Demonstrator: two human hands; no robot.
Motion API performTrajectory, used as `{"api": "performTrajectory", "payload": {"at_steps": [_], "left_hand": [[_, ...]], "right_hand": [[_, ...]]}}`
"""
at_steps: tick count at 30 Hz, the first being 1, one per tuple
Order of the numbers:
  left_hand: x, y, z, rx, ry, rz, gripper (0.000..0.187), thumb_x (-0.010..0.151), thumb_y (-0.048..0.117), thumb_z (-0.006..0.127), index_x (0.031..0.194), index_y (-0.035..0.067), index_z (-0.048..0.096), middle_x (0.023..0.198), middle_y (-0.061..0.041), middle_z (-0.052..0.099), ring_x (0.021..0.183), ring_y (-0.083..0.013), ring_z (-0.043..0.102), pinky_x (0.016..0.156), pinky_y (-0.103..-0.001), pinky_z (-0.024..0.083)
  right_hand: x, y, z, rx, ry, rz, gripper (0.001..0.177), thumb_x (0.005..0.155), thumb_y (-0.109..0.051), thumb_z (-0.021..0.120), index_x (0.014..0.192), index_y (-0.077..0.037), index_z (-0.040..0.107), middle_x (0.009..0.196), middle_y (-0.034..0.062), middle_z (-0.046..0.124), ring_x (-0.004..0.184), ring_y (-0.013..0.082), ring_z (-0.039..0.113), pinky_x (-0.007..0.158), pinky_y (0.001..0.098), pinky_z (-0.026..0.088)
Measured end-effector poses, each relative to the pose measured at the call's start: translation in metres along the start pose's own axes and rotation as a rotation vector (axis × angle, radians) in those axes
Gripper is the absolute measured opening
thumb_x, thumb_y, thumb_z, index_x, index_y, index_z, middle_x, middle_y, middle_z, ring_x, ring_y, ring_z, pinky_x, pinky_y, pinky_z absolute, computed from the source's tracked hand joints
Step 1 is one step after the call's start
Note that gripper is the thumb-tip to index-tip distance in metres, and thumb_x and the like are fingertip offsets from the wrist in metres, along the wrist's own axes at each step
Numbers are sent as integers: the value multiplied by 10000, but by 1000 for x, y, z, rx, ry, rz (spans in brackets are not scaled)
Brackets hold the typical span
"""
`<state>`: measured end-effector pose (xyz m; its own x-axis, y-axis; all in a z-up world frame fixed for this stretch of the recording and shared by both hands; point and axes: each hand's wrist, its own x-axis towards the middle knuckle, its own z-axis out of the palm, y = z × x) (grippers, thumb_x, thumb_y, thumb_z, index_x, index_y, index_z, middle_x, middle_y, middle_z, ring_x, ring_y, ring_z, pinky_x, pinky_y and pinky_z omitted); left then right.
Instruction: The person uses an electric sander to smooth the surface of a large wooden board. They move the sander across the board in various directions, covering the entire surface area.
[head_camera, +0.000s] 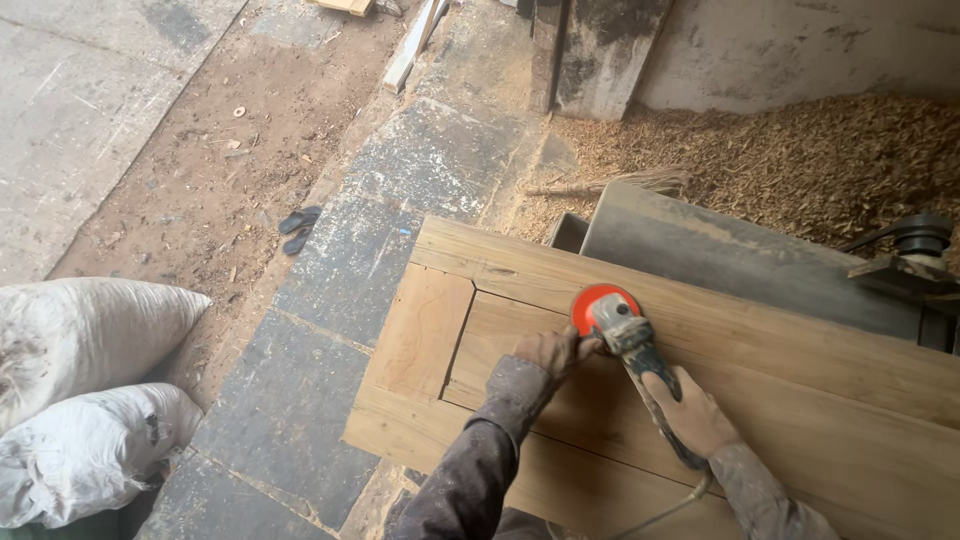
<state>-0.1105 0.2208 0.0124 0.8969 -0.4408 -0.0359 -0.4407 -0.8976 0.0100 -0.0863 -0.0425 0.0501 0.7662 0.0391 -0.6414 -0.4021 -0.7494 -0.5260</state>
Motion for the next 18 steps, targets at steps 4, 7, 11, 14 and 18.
{"api": "performTrajectory", "payload": {"at_steps": [4,7,11,14,18], "left_hand": [[-11,0,-2,105,282,-34,727,884,61,577,1576,225,422,1207,-109,650,779,-246,648,609,-401,526],[-21,-35,-15,-262,12,-372,239,1115,337,526,1279,169,576,905,-135,675,801,-338,669,702,-501,546],[-38,-103,-40,-464,-136,-628,326,1120,458,501,1213,169,617,874,-146,658,826,-365,689,720,-507,561],[-70,-130,-52,-263,-143,-605,359,1025,213,474,1375,253,543,876,-118,635,749,-321,697,636,-458,591],[-83,-150,-51,-116,-169,-524,337,1086,268,462,1417,239,514,922,-82,638,762,-280,695,628,-426,587]], "right_hand": [[3,-2,5,-18,2,-24,611,891,-664,516,1119,-113,651,778,151,769,706,293,780,719,462,602],[25,-33,27,-82,-36,-74,650,883,-694,507,1208,-143,625,825,184,791,779,322,804,772,471,600],[55,-95,74,-193,-24,-257,698,868,-753,501,1284,-205,615,1055,226,746,1040,428,705,891,520,540],[70,-142,102,-219,-136,-261,692,870,-743,489,1262,-184,609,1068,230,758,1055,418,733,913,514,552],[65,-167,119,-258,-122,-370,678,888,-741,500,1248,-179,620,1114,204,736,1094,418,694,938,507,530]]}}
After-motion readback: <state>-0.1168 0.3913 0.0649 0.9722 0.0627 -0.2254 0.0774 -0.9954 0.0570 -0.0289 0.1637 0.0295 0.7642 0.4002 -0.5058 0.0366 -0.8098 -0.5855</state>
